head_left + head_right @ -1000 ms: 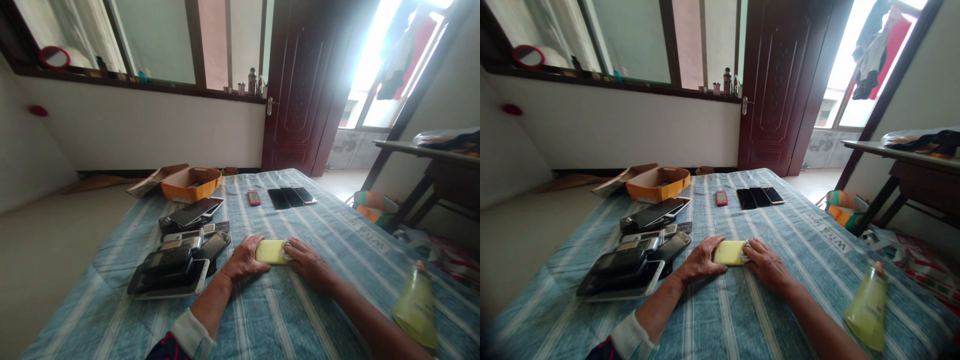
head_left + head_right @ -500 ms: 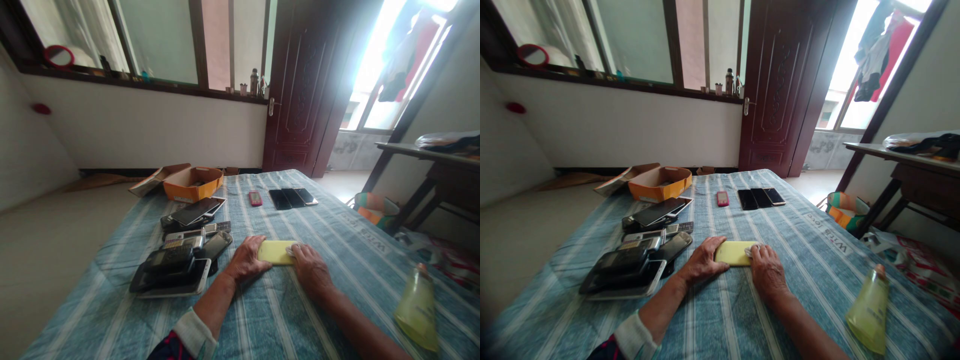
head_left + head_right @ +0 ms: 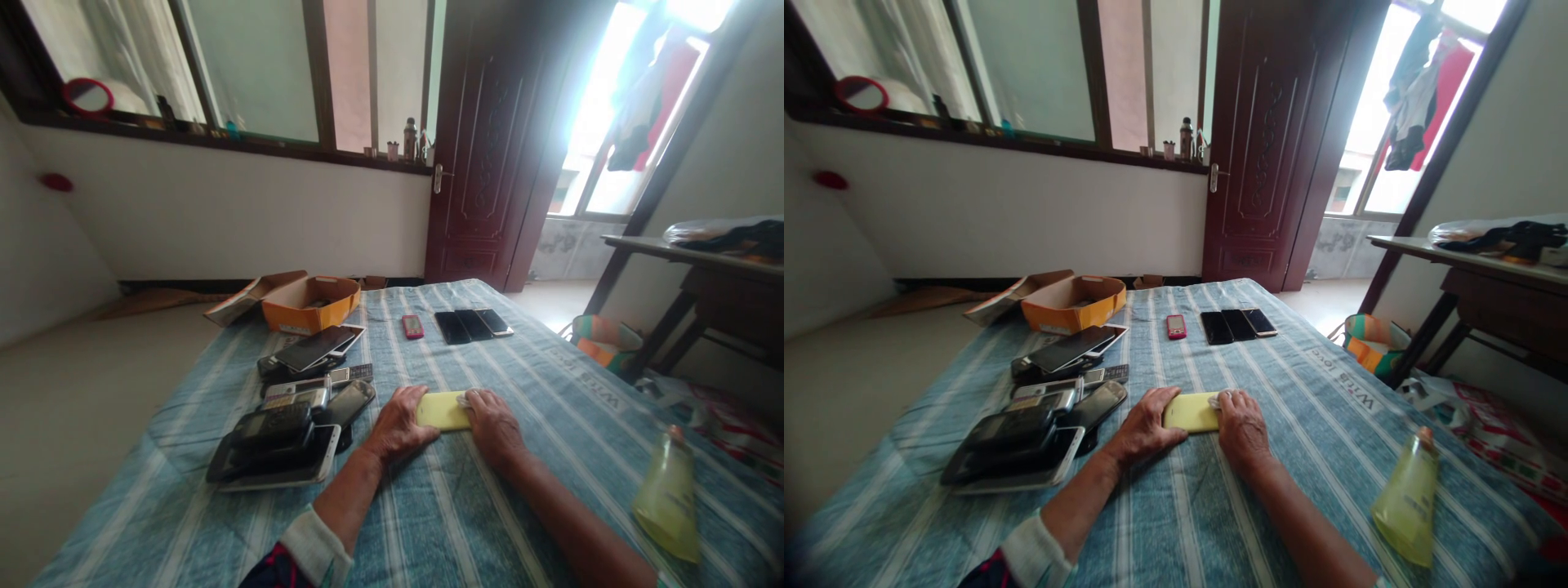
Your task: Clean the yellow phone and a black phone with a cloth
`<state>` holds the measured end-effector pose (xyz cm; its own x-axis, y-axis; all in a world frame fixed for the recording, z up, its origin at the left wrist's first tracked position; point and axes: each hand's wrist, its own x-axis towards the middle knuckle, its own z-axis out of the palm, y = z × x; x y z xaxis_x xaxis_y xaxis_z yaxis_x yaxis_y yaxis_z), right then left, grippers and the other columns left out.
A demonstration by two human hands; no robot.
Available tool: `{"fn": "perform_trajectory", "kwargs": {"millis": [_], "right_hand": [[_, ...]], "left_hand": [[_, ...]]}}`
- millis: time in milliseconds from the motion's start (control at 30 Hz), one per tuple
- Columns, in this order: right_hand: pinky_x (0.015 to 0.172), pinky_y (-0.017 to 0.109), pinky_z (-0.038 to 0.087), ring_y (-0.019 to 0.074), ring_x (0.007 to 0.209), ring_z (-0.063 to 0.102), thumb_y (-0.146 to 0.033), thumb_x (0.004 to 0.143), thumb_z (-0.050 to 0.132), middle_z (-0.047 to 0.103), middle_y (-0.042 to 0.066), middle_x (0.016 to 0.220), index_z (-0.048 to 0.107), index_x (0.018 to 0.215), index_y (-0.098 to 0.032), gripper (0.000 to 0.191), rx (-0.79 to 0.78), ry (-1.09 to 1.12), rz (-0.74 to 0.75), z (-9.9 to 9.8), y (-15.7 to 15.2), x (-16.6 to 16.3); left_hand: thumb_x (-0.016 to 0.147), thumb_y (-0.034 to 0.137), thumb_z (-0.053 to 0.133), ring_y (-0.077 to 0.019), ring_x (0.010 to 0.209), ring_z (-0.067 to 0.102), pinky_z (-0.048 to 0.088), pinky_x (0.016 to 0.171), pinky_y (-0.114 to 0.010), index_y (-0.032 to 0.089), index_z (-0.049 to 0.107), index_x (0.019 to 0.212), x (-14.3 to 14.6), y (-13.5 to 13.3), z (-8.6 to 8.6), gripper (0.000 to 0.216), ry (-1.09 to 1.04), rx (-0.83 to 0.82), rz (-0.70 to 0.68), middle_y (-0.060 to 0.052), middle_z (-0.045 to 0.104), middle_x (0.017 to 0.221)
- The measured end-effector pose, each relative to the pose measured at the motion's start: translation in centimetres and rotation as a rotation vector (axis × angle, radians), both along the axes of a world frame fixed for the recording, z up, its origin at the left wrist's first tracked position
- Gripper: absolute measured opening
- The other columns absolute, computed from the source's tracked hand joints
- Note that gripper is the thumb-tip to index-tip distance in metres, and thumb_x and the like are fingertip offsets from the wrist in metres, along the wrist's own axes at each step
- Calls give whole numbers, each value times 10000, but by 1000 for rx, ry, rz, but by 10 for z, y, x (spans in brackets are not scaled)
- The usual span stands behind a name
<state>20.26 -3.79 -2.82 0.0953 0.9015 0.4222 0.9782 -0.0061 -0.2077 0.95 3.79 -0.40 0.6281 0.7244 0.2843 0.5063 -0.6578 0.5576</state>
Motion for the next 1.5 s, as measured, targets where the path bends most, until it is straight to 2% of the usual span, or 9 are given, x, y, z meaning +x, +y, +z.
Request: {"fn": "perform_trajectory", "kwargs": {"millis": [333, 633, 767, 1033, 1267, 1500], "right_hand": [[852, 318, 378, 235, 957, 555, -127, 903, 450, 662, 79, 1013, 612, 994, -189, 195, 75, -61, -21, -10, -40, -9], [822, 277, 359, 204, 929, 576, -132, 919, 436, 678, 59, 970, 624, 930, -196, 199, 8, -11, -87, -3, -18, -10], [815, 285, 354, 205, 919, 580, -135, 917, 442, 681, 56, 961, 630, 919, -196, 197, -7, -31, -116, -1, -13, -12], [842, 310, 384, 231, 946, 569, -123, 894, 464, 664, 84, 988, 627, 1030, -169, 218, 80, -118, -42, -13, -35, -7], [829, 298, 426, 218, 926, 585, -129, 890, 445, 664, 77, 984, 630, 1019, -190, 235, 140, -66, -7, -19, -38, -2], [774, 247, 446, 186, 908, 601, -57, 868, 372, 671, 62, 1002, 630, 1108, -195, 379, 214, 21, 20, -18, -36, 9]], "left_hand": [[587, 260, 764, -282, 1066, 547, 449, 960, -377, 116, 580, 1160, 2, -3, 3, 618, 13, 0, 2, -114, 628, 1119], [581, 272, 775, -282, 1113, 524, 428, 1004, -366, 101, 560, 1213, 2, -2, -1, 689, 1, 0, 19, -123, 612, 1187], [580, 279, 774, -282, 1085, 535, 439, 978, -370, 121, 581, 1169, 3, -2, -2, 639, 6, 8, 17, -110, 624, 1136], [588, 289, 768, -273, 1018, 548, 460, 898, -356, 131, 595, 1112, 2, -5, 3, 574, 26, 0, 11, -97, 633, 1064], [585, 294, 772, -278, 1051, 543, 453, 925, -366, 146, 590, 1136, 1, -4, 1, 599, 22, -22, 4, -99, 628, 1106], [585, 292, 775, -279, 1056, 541, 448, 927, -369, 169, 607, 1084, 1, -4, 2, 541, 18, -29, -1, -85, 634, 1081]]}}
